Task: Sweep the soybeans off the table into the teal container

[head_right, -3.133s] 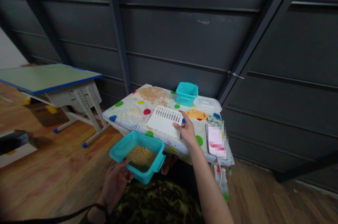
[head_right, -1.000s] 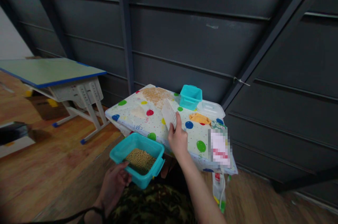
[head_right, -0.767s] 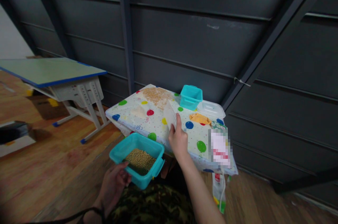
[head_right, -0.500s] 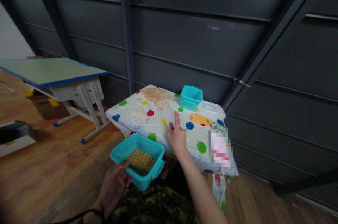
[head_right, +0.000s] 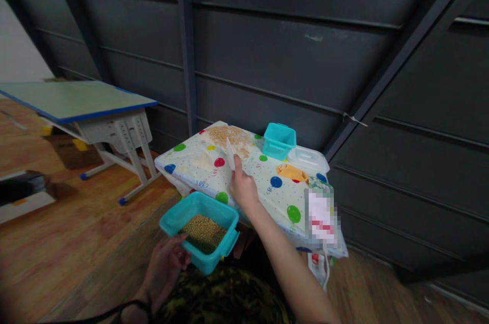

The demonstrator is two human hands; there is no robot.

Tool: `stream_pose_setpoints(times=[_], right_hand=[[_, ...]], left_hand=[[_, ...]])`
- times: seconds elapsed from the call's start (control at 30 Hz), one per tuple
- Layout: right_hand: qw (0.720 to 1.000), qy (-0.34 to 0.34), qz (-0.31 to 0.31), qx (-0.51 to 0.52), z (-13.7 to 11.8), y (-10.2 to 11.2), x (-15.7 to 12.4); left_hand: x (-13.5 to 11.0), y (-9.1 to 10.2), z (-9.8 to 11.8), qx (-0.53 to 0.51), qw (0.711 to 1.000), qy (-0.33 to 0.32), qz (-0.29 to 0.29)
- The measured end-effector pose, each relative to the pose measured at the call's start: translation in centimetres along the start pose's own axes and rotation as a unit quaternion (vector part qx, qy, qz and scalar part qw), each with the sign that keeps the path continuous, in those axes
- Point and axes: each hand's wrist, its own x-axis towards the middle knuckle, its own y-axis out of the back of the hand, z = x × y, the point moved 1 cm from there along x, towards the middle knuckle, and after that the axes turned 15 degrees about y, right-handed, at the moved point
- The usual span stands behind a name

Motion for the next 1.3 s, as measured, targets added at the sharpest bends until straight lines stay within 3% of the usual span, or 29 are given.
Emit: stream_pose_setpoints(times=[0.27,0.47,0.67,0.87,1.03,1.3], right_hand=[[0.998,0.029,-0.057,-0.021,-2.8,-1.1,2.0],[0.999,0.001,-0.034,0.025,-3.9,-0.8,2.8],[0.998,-0.008,0.048,0.041,-1.5,0.8,0.3],[0.998,0.025,0.06,-0.019,-1.1,0.1,-2.1],[0.995,0.055,0.043,-0.065,-3.1,-1.4,-0.3],[0.995,0.039,-0.045,-0.083,-6.2,-2.9,3.8]], left_hand=[[0.2,0.4,-0.1,-0.005,1.0,-0.008,-0.003],[0.5,0.6,0.0,-0.013,1.0,-0.01,0.006],[0.9,0.9,-0.1,-0.002,1.0,-0.01,0.009],[0.7,0.6,0.0,-0.001,1.0,-0.005,0.005],[0.5,0.6,0.2,-0.005,1.0,-0.005,0.009],[0.5,0.8,0.4,-0.022,1.0,-0.001,0.006]])
